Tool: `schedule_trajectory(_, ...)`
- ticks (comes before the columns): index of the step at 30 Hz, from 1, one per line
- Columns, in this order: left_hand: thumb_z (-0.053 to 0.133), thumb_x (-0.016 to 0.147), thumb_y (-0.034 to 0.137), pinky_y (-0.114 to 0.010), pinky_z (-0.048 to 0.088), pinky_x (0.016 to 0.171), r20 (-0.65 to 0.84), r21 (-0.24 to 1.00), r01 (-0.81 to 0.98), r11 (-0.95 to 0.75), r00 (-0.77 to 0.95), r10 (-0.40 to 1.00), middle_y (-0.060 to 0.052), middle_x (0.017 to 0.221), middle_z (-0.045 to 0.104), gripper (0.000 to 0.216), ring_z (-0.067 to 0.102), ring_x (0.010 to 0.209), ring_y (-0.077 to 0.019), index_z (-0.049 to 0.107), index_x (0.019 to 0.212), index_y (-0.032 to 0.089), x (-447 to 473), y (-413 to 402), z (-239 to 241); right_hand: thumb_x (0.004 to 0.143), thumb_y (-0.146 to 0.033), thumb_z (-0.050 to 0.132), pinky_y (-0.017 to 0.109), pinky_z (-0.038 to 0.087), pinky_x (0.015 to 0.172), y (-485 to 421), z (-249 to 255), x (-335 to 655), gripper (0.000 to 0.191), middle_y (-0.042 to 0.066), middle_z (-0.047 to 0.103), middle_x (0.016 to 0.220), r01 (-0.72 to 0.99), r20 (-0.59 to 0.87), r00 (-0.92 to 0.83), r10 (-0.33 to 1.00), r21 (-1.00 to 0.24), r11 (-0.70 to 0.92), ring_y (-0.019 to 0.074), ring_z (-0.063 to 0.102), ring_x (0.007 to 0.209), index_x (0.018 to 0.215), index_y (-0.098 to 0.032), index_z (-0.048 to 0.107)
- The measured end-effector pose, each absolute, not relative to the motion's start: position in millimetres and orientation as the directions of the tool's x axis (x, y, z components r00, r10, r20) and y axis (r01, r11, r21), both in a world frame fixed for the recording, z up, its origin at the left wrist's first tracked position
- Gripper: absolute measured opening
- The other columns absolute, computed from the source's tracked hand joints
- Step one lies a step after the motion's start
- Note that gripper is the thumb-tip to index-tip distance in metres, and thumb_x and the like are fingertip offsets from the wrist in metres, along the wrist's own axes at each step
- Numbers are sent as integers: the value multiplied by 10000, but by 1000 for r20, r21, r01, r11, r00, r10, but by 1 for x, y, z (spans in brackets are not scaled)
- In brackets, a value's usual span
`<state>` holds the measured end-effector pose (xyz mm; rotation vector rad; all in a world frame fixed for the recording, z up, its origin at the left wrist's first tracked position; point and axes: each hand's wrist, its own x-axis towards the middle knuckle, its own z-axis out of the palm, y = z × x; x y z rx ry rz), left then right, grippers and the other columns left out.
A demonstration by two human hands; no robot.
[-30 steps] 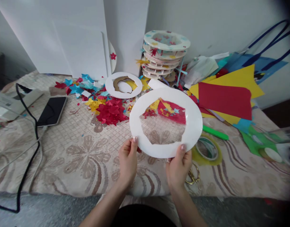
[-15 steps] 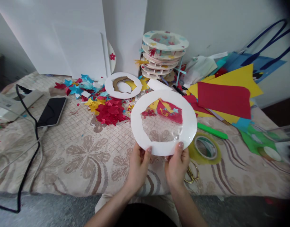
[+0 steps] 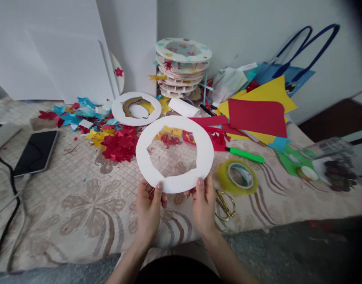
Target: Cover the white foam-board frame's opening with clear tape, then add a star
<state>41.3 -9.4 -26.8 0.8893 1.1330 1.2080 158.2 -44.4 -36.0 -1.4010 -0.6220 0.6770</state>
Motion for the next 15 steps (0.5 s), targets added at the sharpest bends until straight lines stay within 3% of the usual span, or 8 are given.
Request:
schedule_trajectory(5,690,820,414,-211,474,466,-229,951,-199,236,55,972,41,554,613,300,561,464,-107,552,918,167,33,-19,-25,968,-429,463,241,426,512,-52,-29,161,237,-54,553,574,45,40,636,770,-999,15,124,518,496,1021,-220,562)
schedule_trajectory(10,663,790,563,-273,529,514,-376,890,-207,406,169,911,-41,578,686,431,640,514,-170,623,836,137,18,-34,-26,952,-449,478,232,413,469,-56,-31,171,283,-62,532,527,-14,-22,599,801,-1000,-16,117,498,454,1034,-203,591)
schedule_trajectory(15,791,627,579,-233,511,472,-512,809,-250,533,147,846,-65,637,714,497,623,511,-144,661,729,111,6,-43,-26,916,-501,500,251,419,423,-78,-28,179,317,-32,572,554,-69,-113,434,894,-993,-92,125,507,422,936,-217,639)
